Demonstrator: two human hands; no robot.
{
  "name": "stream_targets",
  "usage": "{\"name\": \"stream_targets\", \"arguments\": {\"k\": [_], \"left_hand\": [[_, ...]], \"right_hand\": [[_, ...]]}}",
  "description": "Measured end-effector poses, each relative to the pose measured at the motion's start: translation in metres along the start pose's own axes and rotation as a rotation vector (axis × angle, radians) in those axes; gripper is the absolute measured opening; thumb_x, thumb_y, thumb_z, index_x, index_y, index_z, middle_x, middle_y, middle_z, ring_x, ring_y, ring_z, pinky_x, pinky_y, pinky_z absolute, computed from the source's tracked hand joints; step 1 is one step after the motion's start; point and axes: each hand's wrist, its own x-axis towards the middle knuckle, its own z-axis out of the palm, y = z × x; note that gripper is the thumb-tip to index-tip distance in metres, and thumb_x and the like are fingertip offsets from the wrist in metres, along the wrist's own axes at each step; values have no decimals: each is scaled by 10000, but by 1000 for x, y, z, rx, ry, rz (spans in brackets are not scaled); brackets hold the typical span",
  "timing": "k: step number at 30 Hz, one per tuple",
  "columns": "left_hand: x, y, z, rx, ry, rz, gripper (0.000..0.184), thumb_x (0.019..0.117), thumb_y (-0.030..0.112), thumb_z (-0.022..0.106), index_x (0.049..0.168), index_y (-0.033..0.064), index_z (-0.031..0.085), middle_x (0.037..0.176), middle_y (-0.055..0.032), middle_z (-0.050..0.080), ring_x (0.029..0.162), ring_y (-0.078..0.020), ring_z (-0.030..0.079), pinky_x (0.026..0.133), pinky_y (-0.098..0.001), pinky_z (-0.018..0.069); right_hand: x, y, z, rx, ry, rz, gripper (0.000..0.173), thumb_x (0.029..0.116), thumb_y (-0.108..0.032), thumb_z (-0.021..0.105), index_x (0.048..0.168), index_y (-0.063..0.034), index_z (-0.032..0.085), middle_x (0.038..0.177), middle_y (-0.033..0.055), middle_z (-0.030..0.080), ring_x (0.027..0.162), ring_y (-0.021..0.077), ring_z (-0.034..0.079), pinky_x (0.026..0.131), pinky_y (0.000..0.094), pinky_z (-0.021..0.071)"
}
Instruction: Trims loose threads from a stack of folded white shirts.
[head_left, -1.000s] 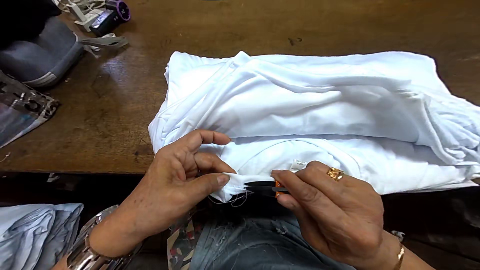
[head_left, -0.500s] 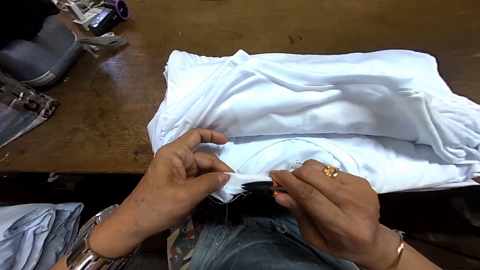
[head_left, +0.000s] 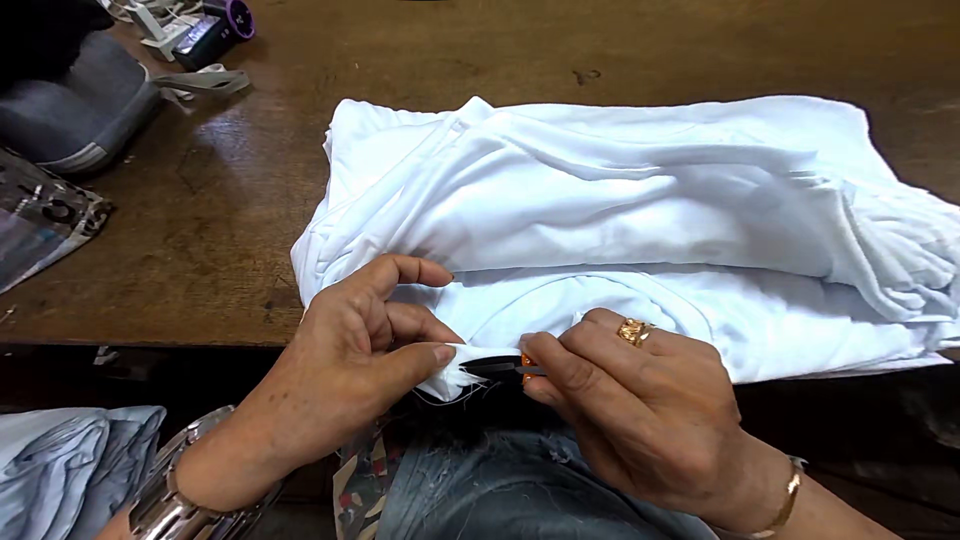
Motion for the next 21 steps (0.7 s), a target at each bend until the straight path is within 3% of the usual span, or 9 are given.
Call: {"name": "stream_targets", "arguments": {"k": [7,15,21], "left_hand": [[1,1,-1,12,-13,-8,458,887,-15,652,1322,78,545,824,-63,744,460,-78,565,354,-156,398],[3,5,-3,-35,-16,-87,458,872,-21,665,1308,78,563,843,-92,739,462,-87,570,351,-155,394],[3,7,0,-56,-4,-110,444,894,-24,646,1316,78,557,824,-97,730,435,-70,521,349,-146,359]], "right_hand": [[0,2,0,39,6,-5,254,1043,-206,530,1037,-27,711,758,45,553,660,159,496,548,292,356],[-9,5,-4,1,33,-4,287,1050,-230,546,1124,0,700,795,68,553,694,184,499,582,304,385],[-7,4,2,19,37,-18,275,1040,-210,564,1115,8,713,773,68,552,677,181,491,572,304,372]]}}
